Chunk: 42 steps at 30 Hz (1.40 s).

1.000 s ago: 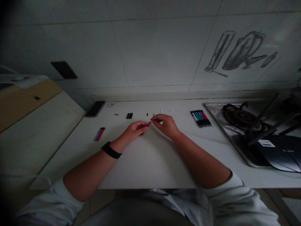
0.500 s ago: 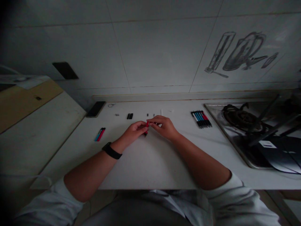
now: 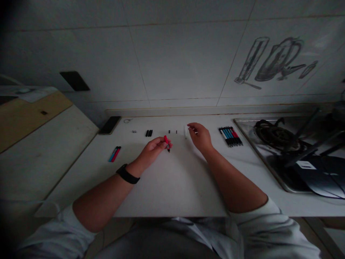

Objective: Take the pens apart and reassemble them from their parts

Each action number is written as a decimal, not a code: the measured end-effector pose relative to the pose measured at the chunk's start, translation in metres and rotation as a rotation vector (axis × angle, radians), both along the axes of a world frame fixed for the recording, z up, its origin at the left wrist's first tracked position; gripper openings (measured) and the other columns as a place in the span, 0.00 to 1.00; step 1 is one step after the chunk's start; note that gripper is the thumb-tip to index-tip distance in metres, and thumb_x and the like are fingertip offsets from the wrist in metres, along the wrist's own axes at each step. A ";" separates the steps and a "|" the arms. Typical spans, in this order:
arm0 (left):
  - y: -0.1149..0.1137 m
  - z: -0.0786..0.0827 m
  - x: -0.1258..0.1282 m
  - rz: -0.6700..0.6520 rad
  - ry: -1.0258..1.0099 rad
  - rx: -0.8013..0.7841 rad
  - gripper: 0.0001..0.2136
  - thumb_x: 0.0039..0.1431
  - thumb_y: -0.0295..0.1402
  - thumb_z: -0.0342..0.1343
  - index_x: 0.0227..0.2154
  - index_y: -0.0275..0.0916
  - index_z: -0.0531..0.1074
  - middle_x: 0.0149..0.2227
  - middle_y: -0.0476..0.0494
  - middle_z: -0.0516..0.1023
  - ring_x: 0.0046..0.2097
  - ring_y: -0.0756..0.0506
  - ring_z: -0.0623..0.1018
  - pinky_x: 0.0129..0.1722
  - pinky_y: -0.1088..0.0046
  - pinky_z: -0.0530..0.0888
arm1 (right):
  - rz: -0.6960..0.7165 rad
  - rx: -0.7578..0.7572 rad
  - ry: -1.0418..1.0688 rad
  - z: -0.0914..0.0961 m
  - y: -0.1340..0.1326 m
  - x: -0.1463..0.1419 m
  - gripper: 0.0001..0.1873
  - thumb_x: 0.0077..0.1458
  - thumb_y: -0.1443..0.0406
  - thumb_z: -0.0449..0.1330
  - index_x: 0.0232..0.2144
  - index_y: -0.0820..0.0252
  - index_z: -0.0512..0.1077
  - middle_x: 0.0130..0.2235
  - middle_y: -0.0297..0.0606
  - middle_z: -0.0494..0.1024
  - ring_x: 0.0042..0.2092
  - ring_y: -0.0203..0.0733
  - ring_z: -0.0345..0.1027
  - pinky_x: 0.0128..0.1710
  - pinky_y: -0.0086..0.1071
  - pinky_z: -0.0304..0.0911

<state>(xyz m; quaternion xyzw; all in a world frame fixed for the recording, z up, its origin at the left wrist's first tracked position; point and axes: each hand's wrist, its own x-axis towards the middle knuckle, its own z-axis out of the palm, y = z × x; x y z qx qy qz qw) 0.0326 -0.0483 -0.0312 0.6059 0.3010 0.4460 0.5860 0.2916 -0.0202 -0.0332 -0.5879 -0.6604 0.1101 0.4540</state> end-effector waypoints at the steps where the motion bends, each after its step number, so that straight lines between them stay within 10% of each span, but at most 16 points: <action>1: 0.000 -0.001 0.000 0.000 0.011 -0.009 0.17 0.63 0.45 0.62 0.44 0.36 0.75 0.44 0.38 0.82 0.48 0.43 0.80 0.55 0.61 0.74 | -0.005 -0.034 -0.091 -0.002 0.001 0.003 0.16 0.64 0.63 0.57 0.49 0.58 0.79 0.46 0.44 0.81 0.40 0.41 0.76 0.45 0.35 0.71; 8: 0.008 -0.012 -0.001 0.045 0.044 -0.070 0.18 0.62 0.47 0.61 0.44 0.37 0.74 0.42 0.40 0.81 0.46 0.45 0.79 0.51 0.64 0.75 | 0.069 -0.185 -0.457 -0.014 0.004 0.009 0.18 0.62 0.70 0.56 0.50 0.56 0.82 0.50 0.44 0.80 0.51 0.45 0.75 0.57 0.37 0.67; 31: 0.010 -0.015 0.001 0.016 0.081 -0.090 0.14 0.60 0.42 0.65 0.39 0.37 0.72 0.40 0.41 0.81 0.42 0.46 0.80 0.47 0.67 0.75 | 0.052 -0.171 -0.477 -0.002 -0.002 0.002 0.15 0.65 0.64 0.57 0.48 0.58 0.81 0.48 0.45 0.82 0.45 0.45 0.77 0.49 0.35 0.69; 38: 0.006 -0.013 0.000 0.027 0.091 -0.002 0.13 0.58 0.38 0.67 0.38 0.39 0.69 0.39 0.46 0.80 0.42 0.47 0.80 0.47 0.67 0.75 | 0.572 -0.159 -0.108 0.012 -0.026 -0.032 0.21 0.63 0.59 0.62 0.56 0.56 0.74 0.44 0.41 0.83 0.42 0.42 0.77 0.42 0.34 0.71; 42: 0.007 -0.013 -0.001 0.035 0.154 0.075 0.10 0.57 0.35 0.66 0.37 0.38 0.72 0.37 0.47 0.79 0.40 0.48 0.78 0.44 0.69 0.74 | 0.624 -0.193 -0.083 0.013 -0.034 -0.044 0.21 0.60 0.65 0.61 0.56 0.55 0.73 0.43 0.39 0.83 0.41 0.41 0.77 0.45 0.35 0.71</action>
